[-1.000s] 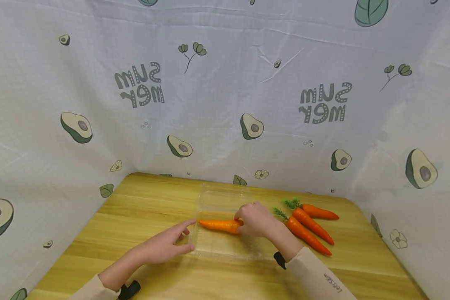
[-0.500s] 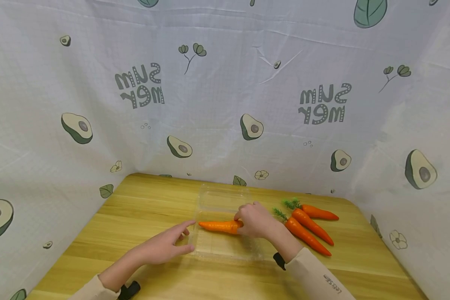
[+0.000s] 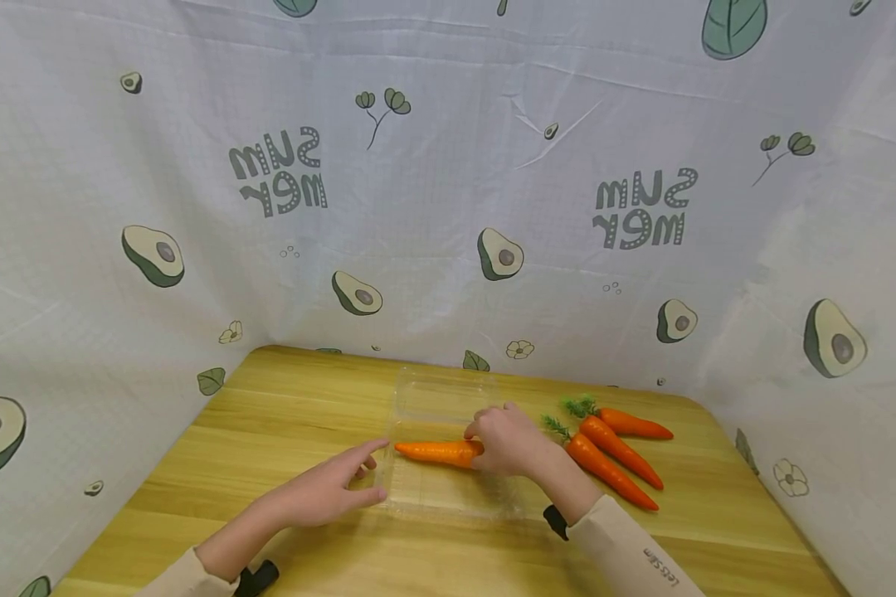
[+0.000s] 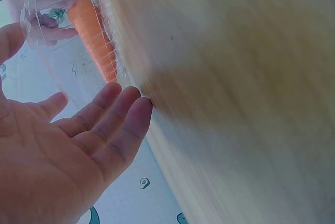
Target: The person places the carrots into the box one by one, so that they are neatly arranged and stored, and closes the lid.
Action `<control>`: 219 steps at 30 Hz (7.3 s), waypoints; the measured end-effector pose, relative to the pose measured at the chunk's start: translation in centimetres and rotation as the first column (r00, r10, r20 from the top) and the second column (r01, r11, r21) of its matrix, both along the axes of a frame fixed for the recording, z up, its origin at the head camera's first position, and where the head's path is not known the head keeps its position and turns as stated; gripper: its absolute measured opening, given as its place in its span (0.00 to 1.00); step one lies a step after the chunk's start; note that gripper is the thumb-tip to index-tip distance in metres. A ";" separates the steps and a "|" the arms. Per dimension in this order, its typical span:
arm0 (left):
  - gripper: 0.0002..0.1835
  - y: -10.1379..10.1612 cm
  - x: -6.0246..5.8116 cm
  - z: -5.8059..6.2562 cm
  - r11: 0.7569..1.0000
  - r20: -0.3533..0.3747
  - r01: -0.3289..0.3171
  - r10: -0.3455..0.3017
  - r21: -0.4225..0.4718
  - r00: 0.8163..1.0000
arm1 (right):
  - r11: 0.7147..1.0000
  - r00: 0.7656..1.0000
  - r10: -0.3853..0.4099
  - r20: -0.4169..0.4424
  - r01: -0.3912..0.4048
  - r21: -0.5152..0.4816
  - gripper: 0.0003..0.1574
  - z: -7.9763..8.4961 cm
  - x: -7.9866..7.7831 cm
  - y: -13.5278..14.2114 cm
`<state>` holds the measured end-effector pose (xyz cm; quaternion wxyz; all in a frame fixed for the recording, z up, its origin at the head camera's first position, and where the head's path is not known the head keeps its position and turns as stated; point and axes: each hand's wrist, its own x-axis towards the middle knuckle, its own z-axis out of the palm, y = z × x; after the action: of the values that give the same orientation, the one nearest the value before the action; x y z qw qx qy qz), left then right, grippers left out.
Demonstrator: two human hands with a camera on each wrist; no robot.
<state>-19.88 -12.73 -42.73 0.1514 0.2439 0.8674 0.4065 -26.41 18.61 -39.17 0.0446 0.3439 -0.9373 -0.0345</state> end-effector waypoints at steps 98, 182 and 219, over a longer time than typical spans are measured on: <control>0.40 -0.1 0.0 -0.6 1.000 -0.020 0.010 -0.010 -0.002 1.000 | 0.892 0.958 -0.286 0.030 0.277 -0.358 0.14 0.7 5.2 13.1; 0.41 -0.3 -0.1 -0.8 1.000 -0.028 0.008 -0.009 -0.012 1.000 | 0.852 0.890 -0.419 0.177 0.453 -0.262 0.25 -1.6 5.5 19.7; 0.40 -0.3 -0.2 -0.9 1.000 -0.026 0.009 -0.010 -0.010 1.000 | 0.833 0.849 -0.445 0.286 0.510 -0.215 0.11 -2.7 5.7 19.5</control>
<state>-20.06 -13.01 -43.64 0.1433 0.2525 0.8701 0.3982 -20.73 38.14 -41.85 -0.0228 0.0892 -0.9874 0.1285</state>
